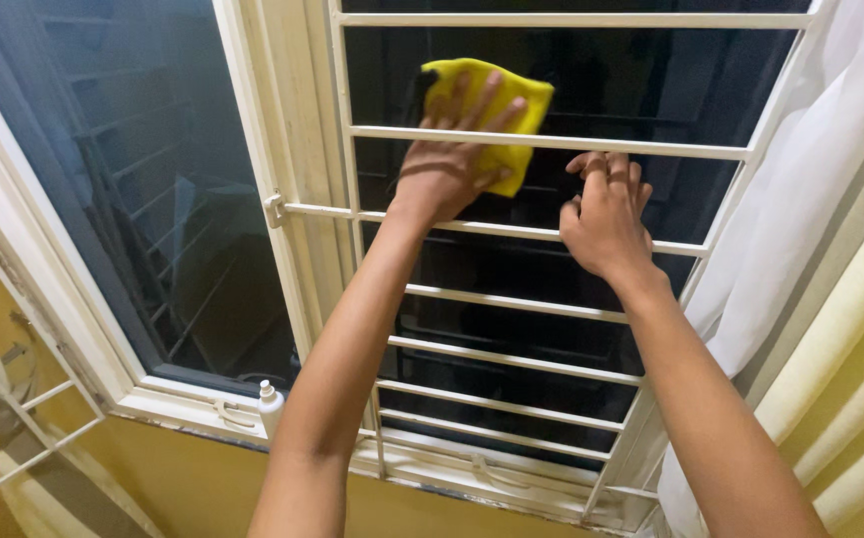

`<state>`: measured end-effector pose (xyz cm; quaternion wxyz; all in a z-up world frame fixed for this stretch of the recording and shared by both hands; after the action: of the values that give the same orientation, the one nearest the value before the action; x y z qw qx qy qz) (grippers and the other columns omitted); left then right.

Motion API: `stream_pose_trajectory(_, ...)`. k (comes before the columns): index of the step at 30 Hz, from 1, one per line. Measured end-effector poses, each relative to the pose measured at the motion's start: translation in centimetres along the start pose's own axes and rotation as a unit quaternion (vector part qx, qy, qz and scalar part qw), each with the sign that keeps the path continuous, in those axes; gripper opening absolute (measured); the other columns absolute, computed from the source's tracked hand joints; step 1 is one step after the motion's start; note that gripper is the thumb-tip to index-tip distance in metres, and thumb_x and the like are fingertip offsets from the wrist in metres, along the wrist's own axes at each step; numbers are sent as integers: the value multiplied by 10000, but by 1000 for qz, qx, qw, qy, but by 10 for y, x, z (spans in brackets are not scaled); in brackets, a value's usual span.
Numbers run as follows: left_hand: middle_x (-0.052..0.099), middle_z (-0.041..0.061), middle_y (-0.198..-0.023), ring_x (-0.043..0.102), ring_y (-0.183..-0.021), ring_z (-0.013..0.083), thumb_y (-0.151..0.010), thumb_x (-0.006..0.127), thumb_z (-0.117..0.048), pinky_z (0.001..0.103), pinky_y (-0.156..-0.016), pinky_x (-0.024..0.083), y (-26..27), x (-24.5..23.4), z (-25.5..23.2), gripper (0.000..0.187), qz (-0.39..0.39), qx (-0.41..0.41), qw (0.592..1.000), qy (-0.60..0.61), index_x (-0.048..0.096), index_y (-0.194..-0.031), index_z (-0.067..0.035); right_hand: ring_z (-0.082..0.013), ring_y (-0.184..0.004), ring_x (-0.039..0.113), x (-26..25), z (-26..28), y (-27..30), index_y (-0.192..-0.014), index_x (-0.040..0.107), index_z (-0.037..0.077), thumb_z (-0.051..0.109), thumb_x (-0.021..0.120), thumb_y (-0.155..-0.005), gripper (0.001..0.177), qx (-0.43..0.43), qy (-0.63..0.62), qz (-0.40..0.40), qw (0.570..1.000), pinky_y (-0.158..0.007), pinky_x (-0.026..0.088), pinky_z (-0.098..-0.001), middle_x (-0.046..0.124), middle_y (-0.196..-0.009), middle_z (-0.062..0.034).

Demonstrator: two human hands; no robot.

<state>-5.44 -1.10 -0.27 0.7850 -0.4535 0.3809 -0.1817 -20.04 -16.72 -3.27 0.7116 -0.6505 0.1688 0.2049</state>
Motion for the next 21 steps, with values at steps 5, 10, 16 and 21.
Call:
stream_pose_trajectory(5, 73, 82, -1714, 56, -1587, 357, -972, 580, -744, 656, -1274, 190, -24, 21, 31, 954, -201, -172, 963, -40, 153, -1651, -228, -293, -1204, 495, 3, -1, -3, -1210, 569, 50, 28, 562, -839, 372, 47, -40, 25, 998, -1074, 370, -485, 526, -1238, -145)
stream_pose_trajectory(10, 28, 37, -1752, 7, -1633, 344, -1034, 555, -707, 662, -1333, 129, -61, 29, 11, 929, -307, -174, 935, -31, 99, -1672, -208, -303, -1231, 495, 0, -4, -4, -1195, 576, 43, 23, 555, -858, 339, 57, -67, 1, 996, -1104, 343, -516, 521, -1260, -152)
stream_pose_trajectory(16, 151, 38, -1696, 121, -1568, 356, -957, 679, -608, 618, -1299, 129, -59, 17, -58, 840, -84, 88, 992, 41, 271, -1624, -300, -349, -1261, 469, 5, -12, -5, -1214, 558, 25, 13, 546, -865, 349, 56, -80, -33, 995, -1093, 332, -522, 495, -1286, -191)
stream_pose_trajectory(21, 216, -81, -1711, 190, -1586, 263, -1007, 660, -405, 501, -1309, 181, -11, 3, -47, 654, -19, 117, 993, 19, 378, -1597, -407, -369, -1275, 454, 6, -20, -4, -1149, 558, 23, -3, 563, -842, 308, 49, -68, -41, 996, -1100, 305, -553, 492, -1276, -204)
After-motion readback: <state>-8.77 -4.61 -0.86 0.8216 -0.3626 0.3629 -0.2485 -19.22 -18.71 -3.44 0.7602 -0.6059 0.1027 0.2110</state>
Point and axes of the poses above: each hand's wrist, its own y-axis away from the middle knuckle, its own x-axis out of the palm, z = x × y, the point moved 5 cm from there along -y, towards the middle knuckle
